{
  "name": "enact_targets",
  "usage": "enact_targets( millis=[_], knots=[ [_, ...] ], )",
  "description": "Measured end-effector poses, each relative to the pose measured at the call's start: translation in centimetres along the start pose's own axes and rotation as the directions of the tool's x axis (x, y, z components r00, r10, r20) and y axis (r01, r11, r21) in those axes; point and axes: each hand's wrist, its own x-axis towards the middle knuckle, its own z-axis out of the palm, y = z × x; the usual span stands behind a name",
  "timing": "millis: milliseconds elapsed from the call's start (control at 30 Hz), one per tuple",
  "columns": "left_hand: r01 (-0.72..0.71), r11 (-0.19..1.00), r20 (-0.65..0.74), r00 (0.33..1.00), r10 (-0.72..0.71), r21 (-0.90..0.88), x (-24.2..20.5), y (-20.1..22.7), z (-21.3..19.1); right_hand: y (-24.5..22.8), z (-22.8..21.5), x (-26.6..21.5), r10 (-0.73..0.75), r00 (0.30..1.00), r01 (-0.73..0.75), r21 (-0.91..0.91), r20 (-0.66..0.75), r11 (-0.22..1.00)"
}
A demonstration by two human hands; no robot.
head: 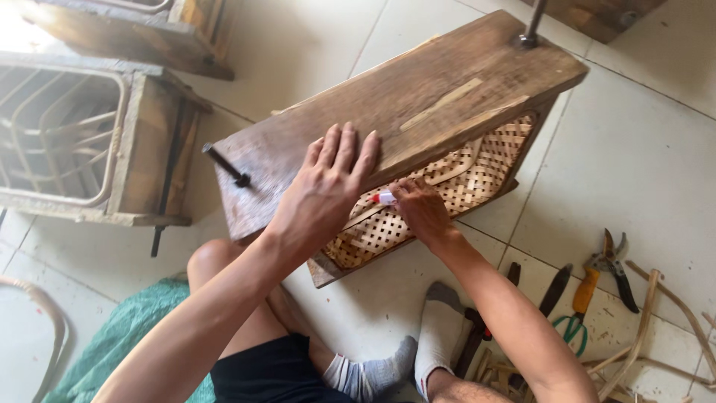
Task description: The person applies glue to the rim of a rectangular woven basket held in a wooden frame, then presses and taps the edge with a knife and hammer. They trim excess material with scissors and insert a thin bamboo strip along the rim.
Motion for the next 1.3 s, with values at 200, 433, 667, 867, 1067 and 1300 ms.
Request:
enact_targets(
  millis=[200, 433, 667, 867, 1067, 1300],
  knots=[
    [-0.002, 0.999, -0.105, 0.994, -0.003, -0.046, 0.5, -1.4, 1.8, -0.3, 2.8, 1.9, -0.076, 0.996, 0.07, -0.112, -0.052, 0.991],
    [0.003, 1.0, -0.105, 0.995, -0.003, -0.005, 0.8, -1.4, 2.1, -0.9, 3.6, 3.5, -0.208, 0.955, 0.147, -0.268, -0.212, 0.952],
    [0.003, 1.0, -0.095, 0.995, -0.006, -0.03, 1.3, -2.0, 2.0, -1.4, 3.0, 3.3, -0.227, 0.957, 0.174, -0.273, -0.179, 0.946],
    [0.01, 0.999, -0.079, 0.997, -0.014, -0.044, 1.7, -3.0, 1.9, 0.5, 2.3, 2.4, -0.154, 0.98, 0.122, -0.239, -0.122, 0.963],
    [0.015, 0.997, -0.067, 0.998, -0.02, -0.069, 1.6, -2.9, 1.5, 0.4, 1.9, 3.1, -0.2, 0.965, 0.16, -0.223, -0.169, 0.962],
    [0.011, 0.998, -0.067, 0.998, -0.016, -0.067, 2.2, -3.5, 1.6, 5.1, -1.5, 0.3, -0.111, 0.965, 0.067, -0.187, -0.237, 0.98]
  ],
)
